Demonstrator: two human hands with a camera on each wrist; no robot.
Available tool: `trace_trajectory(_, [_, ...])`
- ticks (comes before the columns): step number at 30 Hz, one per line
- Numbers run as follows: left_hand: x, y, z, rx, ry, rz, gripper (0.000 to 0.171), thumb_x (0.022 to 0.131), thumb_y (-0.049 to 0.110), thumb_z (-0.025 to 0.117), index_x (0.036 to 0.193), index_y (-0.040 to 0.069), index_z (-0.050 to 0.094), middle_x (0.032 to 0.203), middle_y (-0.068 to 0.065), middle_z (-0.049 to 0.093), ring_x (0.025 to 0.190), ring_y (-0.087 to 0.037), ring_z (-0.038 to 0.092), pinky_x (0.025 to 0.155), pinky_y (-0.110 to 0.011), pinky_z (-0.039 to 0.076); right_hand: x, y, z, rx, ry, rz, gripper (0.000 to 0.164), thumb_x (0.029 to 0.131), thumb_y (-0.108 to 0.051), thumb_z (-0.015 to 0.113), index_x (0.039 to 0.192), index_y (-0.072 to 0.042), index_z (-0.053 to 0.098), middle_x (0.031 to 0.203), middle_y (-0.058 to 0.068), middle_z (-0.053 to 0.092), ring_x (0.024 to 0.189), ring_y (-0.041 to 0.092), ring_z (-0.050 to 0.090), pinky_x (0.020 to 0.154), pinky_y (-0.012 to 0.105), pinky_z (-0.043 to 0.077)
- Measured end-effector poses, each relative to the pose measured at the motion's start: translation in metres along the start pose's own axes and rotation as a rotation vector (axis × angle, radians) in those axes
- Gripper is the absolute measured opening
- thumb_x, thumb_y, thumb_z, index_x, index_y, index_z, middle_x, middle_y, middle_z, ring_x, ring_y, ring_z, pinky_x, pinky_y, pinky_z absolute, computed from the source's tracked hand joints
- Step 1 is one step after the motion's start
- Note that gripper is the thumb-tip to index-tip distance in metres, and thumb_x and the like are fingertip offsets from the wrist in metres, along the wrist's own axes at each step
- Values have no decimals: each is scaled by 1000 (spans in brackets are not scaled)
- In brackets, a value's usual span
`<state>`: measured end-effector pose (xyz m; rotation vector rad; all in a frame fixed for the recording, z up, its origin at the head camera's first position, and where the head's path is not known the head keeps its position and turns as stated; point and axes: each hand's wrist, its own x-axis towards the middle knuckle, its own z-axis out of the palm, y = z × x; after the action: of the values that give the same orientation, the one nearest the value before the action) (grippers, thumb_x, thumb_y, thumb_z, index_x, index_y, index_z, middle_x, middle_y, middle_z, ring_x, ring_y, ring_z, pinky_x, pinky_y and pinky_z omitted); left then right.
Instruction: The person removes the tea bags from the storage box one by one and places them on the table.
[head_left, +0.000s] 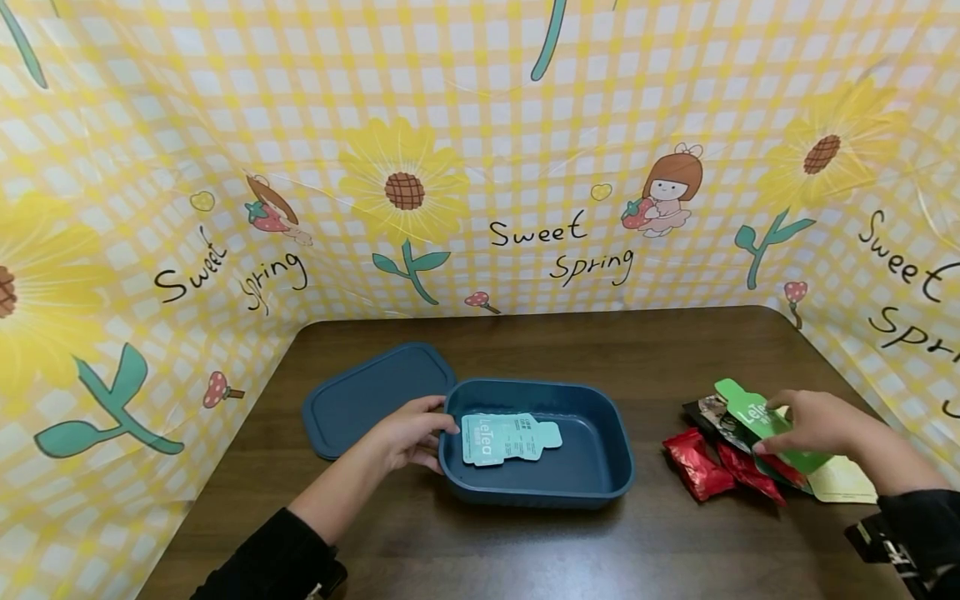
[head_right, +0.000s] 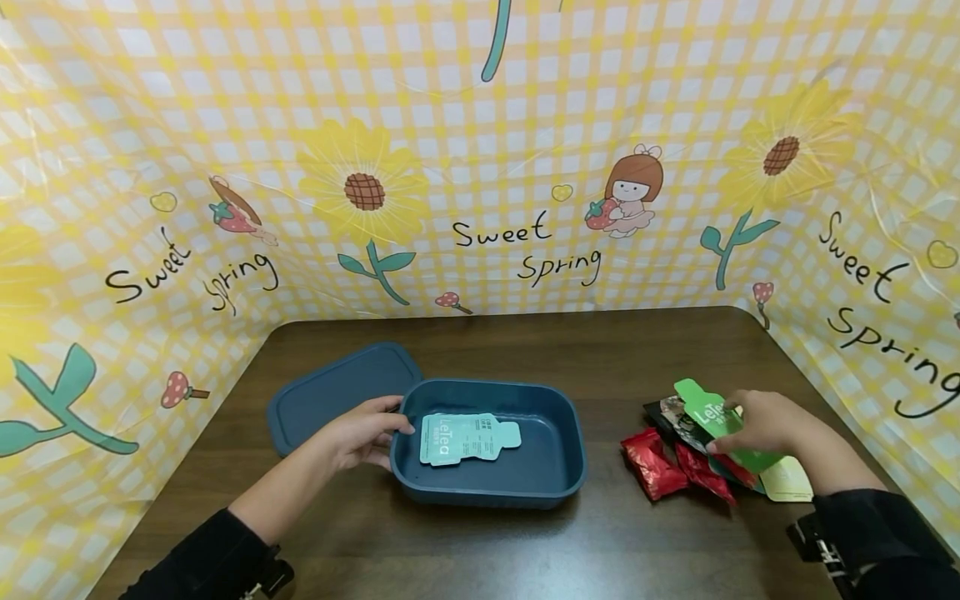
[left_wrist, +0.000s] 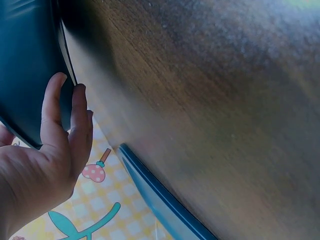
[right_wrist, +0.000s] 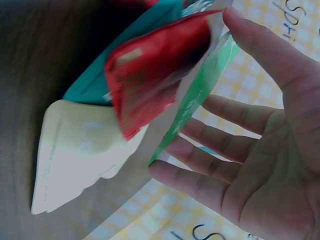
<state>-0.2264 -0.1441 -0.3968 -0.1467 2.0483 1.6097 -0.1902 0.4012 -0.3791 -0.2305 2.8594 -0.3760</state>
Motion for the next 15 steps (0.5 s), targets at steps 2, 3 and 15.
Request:
trace_trajectory(2, [0,0,0,0,0,-1,69,95,7,64,158,4,39,132,-26,61,91,-29,70,67,-44,68,-1,4,2,-4,-4,6,80,82,-42,87,124,21,59,107,32,67,97,47,66,77,56,58])
trace_trajectory(3, [0,0,0,0,0,-2,69,95,8,64,158,4,39,132,-26,61,91,-29,70,67,-44,68,-1,6,4,-2,-8,10,80,83,-42,86,123,21,59,108,32,67,97,46,67,77,56,59])
trace_trajectory(15, [0,-2,-1,-4,-6,-9,69,96,8,64,160,5,37,138,-27,58,92,-29,71,69,-44,68,0,14,10,0,-37,-3,75,86,-42,83,122,21,60,120,42,63,104,53,65,80,59,59])
